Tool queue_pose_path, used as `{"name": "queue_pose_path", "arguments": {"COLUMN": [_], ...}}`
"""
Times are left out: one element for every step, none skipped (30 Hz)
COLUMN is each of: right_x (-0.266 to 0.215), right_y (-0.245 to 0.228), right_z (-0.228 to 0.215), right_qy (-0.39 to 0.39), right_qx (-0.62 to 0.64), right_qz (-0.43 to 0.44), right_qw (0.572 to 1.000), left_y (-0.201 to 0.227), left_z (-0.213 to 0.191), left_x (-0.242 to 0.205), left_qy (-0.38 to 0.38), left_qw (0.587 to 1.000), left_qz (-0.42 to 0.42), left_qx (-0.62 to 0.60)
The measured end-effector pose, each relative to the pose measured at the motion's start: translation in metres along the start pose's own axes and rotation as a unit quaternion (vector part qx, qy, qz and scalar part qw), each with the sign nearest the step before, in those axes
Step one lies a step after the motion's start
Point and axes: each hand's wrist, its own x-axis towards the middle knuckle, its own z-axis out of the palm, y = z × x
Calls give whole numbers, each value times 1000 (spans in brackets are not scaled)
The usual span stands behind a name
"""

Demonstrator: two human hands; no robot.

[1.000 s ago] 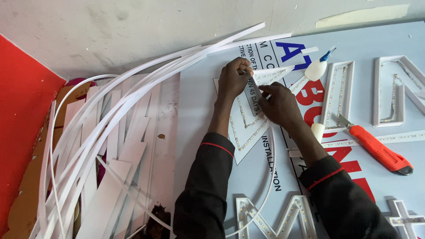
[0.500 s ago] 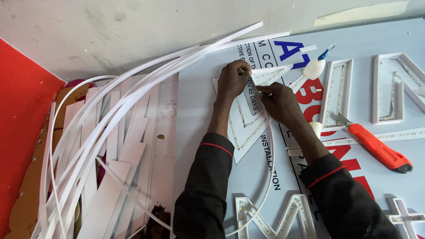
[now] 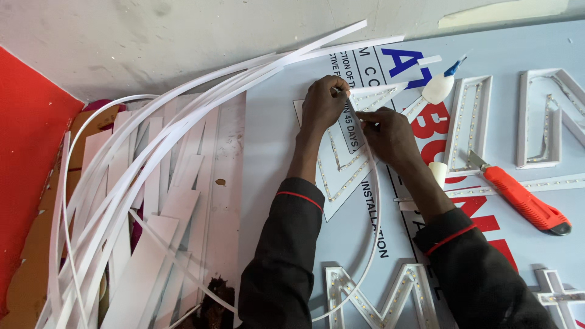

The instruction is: The person assembles a lightbox letter by applying glue to the edges of a white plastic frame and attaching a flexible plastic strip. They use a utility knife to trim the strip and a glue bottle to secure the components on a workbench.

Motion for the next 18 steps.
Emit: {"name": "queue_pose_path", "arguments": {"right_x": [0,1,1,0,0,0,1,2,1,1,-1,-2,-1,0,1,1,1,1], "right_y": [2,4,5,4,2,-1,0,1,2,-1,-4,-7,-5,-3,-2,-3,-5,-7], "right_z": [2,3,6,6,6,6,5,4,4,4,4,3,4,5,5,4,4,3], "right_qy": [0,2,5,5,6,7,7,5,3,2,6,10,11,5,0,1,0,0], "right_qx": [-1,-10,-18,-17,-26,-36,-36,-39,-42,-41,-39,-36,-35,-41,-46,-45,-48,-50], "right_qz": [1,4,7,7,11,14,13,11,11,11,10,9,9,10,10,9,6,4], "right_qw": [1000,1000,1000,1000,1000,999,999,999,999,999,999,999,999,999,999,999,999,999], "left_y": [-3,-5,-7,-8,-8,-8,-17,-26,-36,-28,-20,-11,-11,-9,-8,-7,-7,-7], "left_z": [1,3,3,3,3,2,5,9,12,7,1,-4,-6,-8,-10,-9,-9,-9], "left_x": [0,1,1,1,2,3,8,13,16,13,9,5,3,1,-1,-1,-1,-1], "left_qy": [0,3,5,4,2,-1,0,-10,-20,-20,-34,-49,-49,-61,-74,-73,-74,-74], "left_qw": [1000,1000,1000,1000,999,999,999,998,997,997,997,996,996,996,995,995,995,996], "left_qz": [0,10,21,21,28,36,36,51,64,64,67,70,70,68,66,67,61,55], "left_qx": [-1,3,7,7,16,26,26,24,23,23,4,-16,-15,-20,-25,-24,-15,-5]}}
